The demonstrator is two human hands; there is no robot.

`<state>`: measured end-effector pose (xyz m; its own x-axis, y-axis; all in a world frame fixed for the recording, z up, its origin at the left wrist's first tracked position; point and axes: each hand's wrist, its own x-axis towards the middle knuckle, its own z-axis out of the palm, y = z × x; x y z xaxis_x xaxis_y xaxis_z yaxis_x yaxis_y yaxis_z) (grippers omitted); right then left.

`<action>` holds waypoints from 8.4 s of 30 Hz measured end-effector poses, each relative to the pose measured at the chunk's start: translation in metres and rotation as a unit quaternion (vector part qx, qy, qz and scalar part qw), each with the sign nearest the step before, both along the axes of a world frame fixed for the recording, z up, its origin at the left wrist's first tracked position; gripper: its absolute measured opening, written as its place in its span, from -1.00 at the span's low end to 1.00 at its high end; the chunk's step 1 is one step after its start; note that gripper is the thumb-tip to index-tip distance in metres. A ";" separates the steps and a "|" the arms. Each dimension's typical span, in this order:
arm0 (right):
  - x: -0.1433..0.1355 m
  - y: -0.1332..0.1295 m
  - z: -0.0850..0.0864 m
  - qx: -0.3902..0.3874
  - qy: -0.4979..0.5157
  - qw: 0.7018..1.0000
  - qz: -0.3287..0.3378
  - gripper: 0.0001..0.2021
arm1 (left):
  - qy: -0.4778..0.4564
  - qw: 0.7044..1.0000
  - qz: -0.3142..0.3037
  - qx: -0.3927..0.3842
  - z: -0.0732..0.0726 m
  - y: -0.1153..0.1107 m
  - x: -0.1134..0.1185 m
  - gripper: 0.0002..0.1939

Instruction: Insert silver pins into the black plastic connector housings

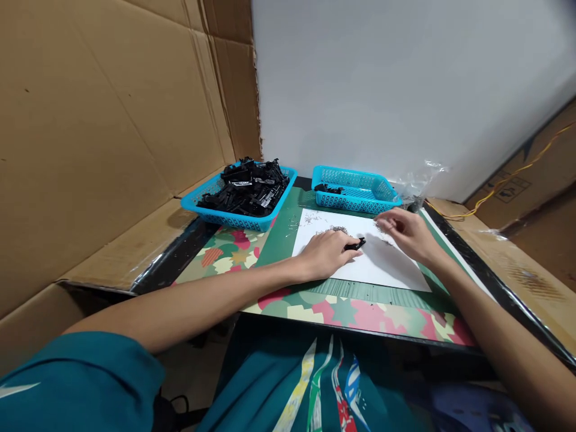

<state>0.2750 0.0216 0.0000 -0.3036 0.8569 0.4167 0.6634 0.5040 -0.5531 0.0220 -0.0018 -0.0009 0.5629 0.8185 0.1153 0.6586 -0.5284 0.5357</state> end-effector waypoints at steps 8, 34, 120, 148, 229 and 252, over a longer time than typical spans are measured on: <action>-0.007 -0.003 0.004 -0.016 0.128 0.992 -0.006 -0.27 | 0.001 1.000 -0.007 0.014 -0.003 0.001 0.000 -0.55; -0.021 -0.001 -0.009 -0.170 0.182 0.969 0.007 -0.46 | -0.001 0.997 -0.066 0.045 -0.004 0.000 -0.002 -0.59; -0.049 -0.011 -0.016 -0.223 0.232 0.937 0.132 -0.59 | -0.286 0.956 -0.016 -0.060 -0.020 0.029 -0.010 -0.79; -0.053 -0.008 -0.029 -0.217 0.225 0.944 0.108 -0.56 | -0.124 0.988 0.039 0.084 -0.009 0.018 -0.016 -0.82; -0.044 -0.015 -0.024 0.345 -0.151 0.924 0.064 -0.76 | -0.278 0.958 -0.053 -0.052 -0.013 0.024 -0.020 -0.55; -0.041 -0.014 -0.021 0.291 -0.141 0.944 0.063 -0.72 | -0.261 0.959 -0.056 -0.092 -0.008 0.021 -0.019 -0.49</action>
<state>0.2342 0.0074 -0.0208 -0.5572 0.4577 0.6929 0.6574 0.7529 0.0312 0.0033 0.0191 -0.0086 0.5532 0.7896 0.2656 0.2192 -0.4456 0.8680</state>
